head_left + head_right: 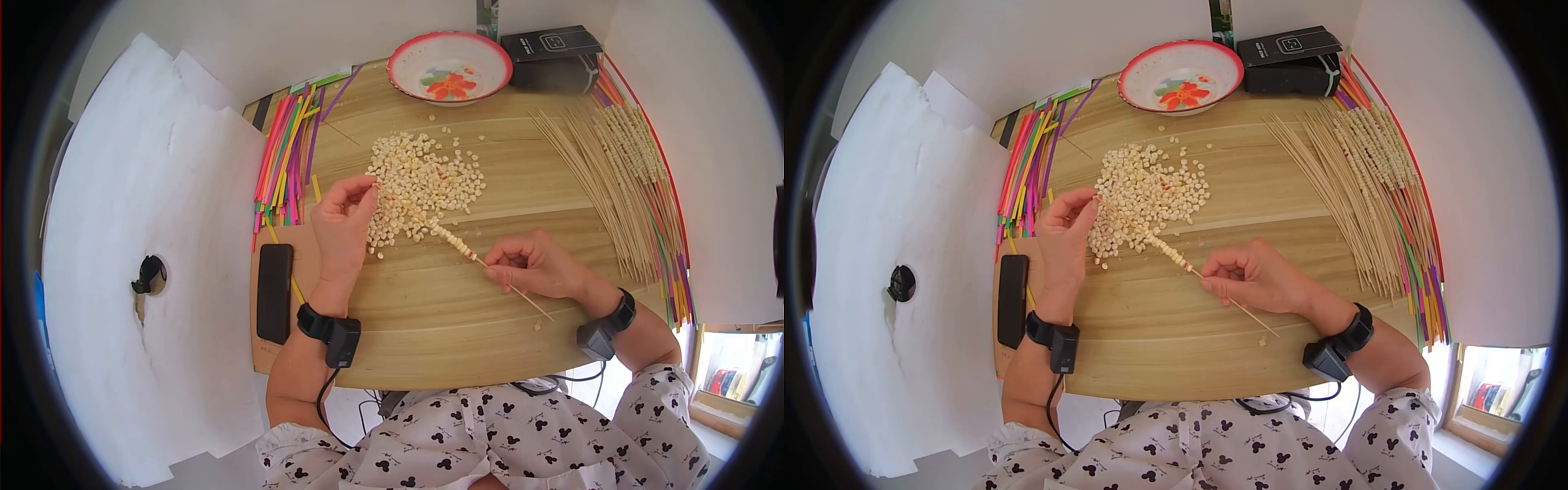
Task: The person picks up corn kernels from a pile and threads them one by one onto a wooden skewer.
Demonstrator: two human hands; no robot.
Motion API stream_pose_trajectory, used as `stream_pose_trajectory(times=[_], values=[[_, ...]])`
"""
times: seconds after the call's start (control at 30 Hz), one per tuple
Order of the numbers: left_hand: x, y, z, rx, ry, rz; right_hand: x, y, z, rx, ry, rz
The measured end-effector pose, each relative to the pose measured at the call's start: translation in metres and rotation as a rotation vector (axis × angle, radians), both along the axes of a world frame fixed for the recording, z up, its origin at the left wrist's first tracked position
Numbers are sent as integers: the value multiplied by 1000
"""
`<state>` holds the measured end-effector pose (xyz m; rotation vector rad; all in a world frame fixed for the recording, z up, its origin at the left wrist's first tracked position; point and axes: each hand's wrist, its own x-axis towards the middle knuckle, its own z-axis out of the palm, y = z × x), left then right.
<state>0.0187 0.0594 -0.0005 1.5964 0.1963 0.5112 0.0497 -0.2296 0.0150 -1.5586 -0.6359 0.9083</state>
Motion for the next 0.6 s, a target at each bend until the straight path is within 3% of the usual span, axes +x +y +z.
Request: stream_pose_trajectory(times=[0.17,0.6], values=[[-2,-1,-1,224,-13,8,0,0,0,-4,6,0],[-4,-10,-1,219,-43,-28,1,-1,1,1,6,19]])
